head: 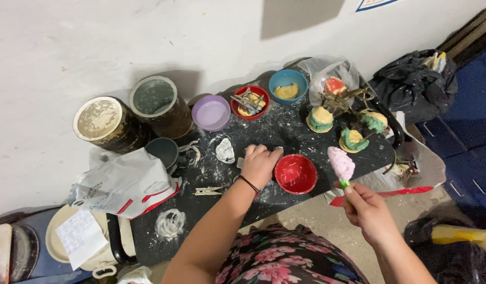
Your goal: The person pours a white powder from a bag into a red bowl and mixes it with a green spatula. They then apply the resulting pink paste onto a small, foil-wrapped object using the spatula.
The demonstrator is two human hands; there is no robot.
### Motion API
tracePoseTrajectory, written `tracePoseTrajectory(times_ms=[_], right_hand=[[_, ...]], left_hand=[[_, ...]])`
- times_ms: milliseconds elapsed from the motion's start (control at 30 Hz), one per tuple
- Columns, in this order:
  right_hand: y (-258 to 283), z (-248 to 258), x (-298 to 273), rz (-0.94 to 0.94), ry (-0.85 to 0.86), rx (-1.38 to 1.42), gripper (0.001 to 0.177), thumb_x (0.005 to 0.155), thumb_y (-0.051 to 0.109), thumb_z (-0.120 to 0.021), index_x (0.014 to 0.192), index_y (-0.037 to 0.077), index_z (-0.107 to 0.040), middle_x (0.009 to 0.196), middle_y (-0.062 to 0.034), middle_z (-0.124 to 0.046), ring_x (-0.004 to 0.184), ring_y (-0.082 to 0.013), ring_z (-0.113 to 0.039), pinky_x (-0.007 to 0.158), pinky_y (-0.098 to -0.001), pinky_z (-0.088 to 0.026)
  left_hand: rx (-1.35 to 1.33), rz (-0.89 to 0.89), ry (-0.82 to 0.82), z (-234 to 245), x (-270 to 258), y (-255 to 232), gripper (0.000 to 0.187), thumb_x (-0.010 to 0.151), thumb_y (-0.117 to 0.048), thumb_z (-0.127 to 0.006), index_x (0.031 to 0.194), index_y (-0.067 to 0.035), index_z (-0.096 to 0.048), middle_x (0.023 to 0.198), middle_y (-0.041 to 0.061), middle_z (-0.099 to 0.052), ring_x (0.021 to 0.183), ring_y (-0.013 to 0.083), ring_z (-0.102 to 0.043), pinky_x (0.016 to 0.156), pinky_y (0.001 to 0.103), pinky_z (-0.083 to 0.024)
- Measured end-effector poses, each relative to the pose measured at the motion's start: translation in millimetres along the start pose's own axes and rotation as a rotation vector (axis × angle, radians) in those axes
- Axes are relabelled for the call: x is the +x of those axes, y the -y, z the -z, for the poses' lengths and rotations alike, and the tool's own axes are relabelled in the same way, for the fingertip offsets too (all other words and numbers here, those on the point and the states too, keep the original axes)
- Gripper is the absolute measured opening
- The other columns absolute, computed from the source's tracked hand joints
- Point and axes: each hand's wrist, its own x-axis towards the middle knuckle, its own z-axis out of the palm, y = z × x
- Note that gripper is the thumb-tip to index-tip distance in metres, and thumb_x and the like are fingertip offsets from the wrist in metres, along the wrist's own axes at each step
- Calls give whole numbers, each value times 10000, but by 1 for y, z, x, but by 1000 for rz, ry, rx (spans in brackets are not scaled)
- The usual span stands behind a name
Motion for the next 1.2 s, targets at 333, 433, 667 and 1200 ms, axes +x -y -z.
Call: tracePoseTrajectory(times_ms=[333,433,667,1200], right_hand=[[7,-20,5,88,-22,-36,363,1033,197,-548,1284,-36,-670,631,-3,-258,487,-114,-198,425,-278,-133],[29,-52,-3,322,-57,4,193,919,106,-744,1011,-57,-698,550,-18,-411,384,-56,-351,309,-186,-259],[46,-70,-1,401,-33,68,147,816,-16,-827,797,-55,-686,484,0,-441,354,-11,-358,286,-159,-271],[101,-76,-27,452,62,-126,160,835,-24,-811,742,-62,-687,462,-27,-439,381,-24,-354,344,-179,-262]], left_hand=[[-1682,862,-304,88,-4,-27,505,928,0,-645,1429,-33,-583,1201,100,-728,1004,170,-658,798,274,-543],[-1956,534,-319,93,-13,-67,523,950,-75,-690,1443,22,-543,1282,270,-672,1078,258,-692,843,296,-598],[-1992,403,-265,96,-27,-109,447,899,11,-737,1333,57,-644,1226,294,-725,1046,273,-734,864,372,-645],[-1257,151,-76,169,-13,-97,75,849,-13,-778,913,-42,-804,663,84,-712,608,92,-659,571,267,-552]])
